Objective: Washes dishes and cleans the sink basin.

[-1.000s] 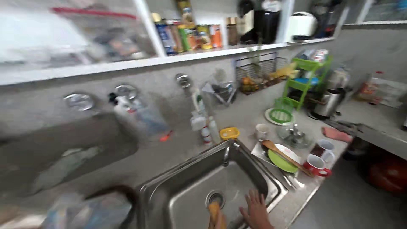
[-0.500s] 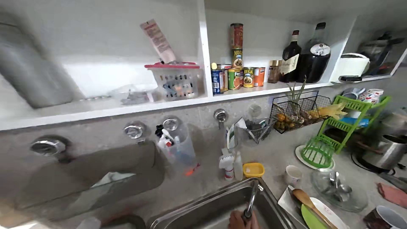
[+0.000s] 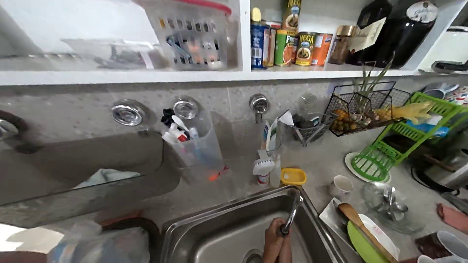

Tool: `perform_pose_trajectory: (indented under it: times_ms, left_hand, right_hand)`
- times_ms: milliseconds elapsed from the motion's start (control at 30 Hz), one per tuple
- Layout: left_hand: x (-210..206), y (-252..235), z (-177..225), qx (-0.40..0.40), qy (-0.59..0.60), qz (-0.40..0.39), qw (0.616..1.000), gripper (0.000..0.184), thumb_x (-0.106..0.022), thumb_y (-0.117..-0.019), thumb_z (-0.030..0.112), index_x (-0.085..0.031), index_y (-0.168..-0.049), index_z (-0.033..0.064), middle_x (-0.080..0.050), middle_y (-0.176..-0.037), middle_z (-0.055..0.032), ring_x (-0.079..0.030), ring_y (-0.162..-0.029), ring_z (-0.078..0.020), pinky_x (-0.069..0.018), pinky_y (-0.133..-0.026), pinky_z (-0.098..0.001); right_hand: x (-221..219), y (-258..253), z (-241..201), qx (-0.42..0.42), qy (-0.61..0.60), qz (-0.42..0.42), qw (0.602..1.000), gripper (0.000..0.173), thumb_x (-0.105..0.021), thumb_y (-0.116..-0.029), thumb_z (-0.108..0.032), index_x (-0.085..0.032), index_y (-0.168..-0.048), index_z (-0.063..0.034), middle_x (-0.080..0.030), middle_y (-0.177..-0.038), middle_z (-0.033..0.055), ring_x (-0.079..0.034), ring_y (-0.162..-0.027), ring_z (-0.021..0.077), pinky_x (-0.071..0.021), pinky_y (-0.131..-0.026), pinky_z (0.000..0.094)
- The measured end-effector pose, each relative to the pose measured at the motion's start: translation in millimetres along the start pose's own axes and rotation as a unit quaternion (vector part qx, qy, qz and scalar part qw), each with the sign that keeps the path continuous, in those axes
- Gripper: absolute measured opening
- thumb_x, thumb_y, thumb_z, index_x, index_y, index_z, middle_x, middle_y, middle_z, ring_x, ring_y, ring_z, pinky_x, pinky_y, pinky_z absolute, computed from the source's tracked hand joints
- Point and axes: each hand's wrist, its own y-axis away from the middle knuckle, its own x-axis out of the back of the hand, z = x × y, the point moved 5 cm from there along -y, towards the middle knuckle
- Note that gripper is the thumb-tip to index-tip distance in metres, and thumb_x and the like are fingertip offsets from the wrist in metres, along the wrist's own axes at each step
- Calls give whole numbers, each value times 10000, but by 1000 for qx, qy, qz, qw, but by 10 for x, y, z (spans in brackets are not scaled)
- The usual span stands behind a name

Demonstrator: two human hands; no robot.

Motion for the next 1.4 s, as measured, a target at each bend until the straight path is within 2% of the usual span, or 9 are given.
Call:
perform_pose_trajectory:
  times_ms: [100,233,400,533,667,833,933,1033,1400]
  left_hand:
    - [94,-27,-96,65,19,52,996,287,-556,-1042,137,-669,-1127,-113,-689,-1073,-245,-657,-1035,-308,-504,-980,-463]
    - [121,-59,-143,138,50,104,984,666,-213,-1131,393,-574,-754,-21,-521,-653,-73,-540,-631,-181,-492,-657,-370]
    - [72,27,-128,173,62,121,975,562,-251,-1141,244,-624,-952,-132,-592,-815,-195,-584,-778,-266,-509,-772,-434]
    - [33,19,-190,195,281,170,924,490,-204,-1146,289,-451,-797,52,-441,-556,16,-450,-447,-66,-436,-457,-213]
    - [-50,69,-133,202,296,70,931,379,-286,-1131,239,-560,-1055,-12,-543,-832,-69,-535,-688,-137,-487,-639,-290]
    - [-176,103,-65,211,373,47,902,378,-301,-1129,253,-586,-1022,29,-600,-763,-38,-595,-651,-106,-529,-619,-252]
    - [-172,104,-106,210,336,-1,918,293,-345,-1120,169,-565,-1183,-14,-606,-880,-52,-578,-720,-92,-513,-671,-236]
    - [-151,154,-160,244,349,-6,905,308,-381,-1109,109,-514,-1314,-80,-624,-1093,-144,-627,-891,-144,-544,-822,-274]
    - [-157,65,-74,257,443,57,857,611,-145,-1144,320,-542,-1339,-102,-643,-1271,-228,-633,-1086,-253,-507,-922,-399]
  right_hand:
    - [-32,-1,-26,50,239,-16,970,446,-328,-1111,-174,-512,-1400,113,-617,-1289,323,-602,-1220,413,-453,-1068,542]
    - [-91,21,-62,98,350,-61,930,435,-334,-1097,-141,-528,-1411,90,-632,-1294,312,-614,-1230,426,-449,-1084,539]
    - [63,-31,-23,53,326,-84,940,499,-299,-1126,-230,-645,-1234,113,-687,-1128,292,-660,-1102,381,-485,-1016,515]
    - [307,79,90,122,213,-160,956,482,-480,-1052,-305,-557,-1284,111,-651,-1085,223,-649,-919,249,-548,-856,403]
    - [620,272,1,241,257,-90,932,456,-546,-1027,-224,-571,-1335,111,-687,-1104,256,-703,-921,299,-590,-846,424]
    - [780,395,-416,337,361,-67,867,426,-695,-883,-143,-653,-1235,94,-688,-1124,256,-712,-913,313,-606,-797,416]
    - [1156,368,-837,380,362,122,842,310,-635,-853,-128,-703,-1052,100,-731,-900,207,-727,-788,310,-603,-726,494]
    - [1530,106,-1322,343,282,264,856,374,-530,-965,-120,-621,-1155,189,-674,-915,313,-674,-833,375,-538,-799,549]
    - [686,-1403,-1954,197,272,130,933,559,-453,-1101,-340,-480,-1420,118,-552,-1366,351,-549,-1269,448,-410,-1078,568]
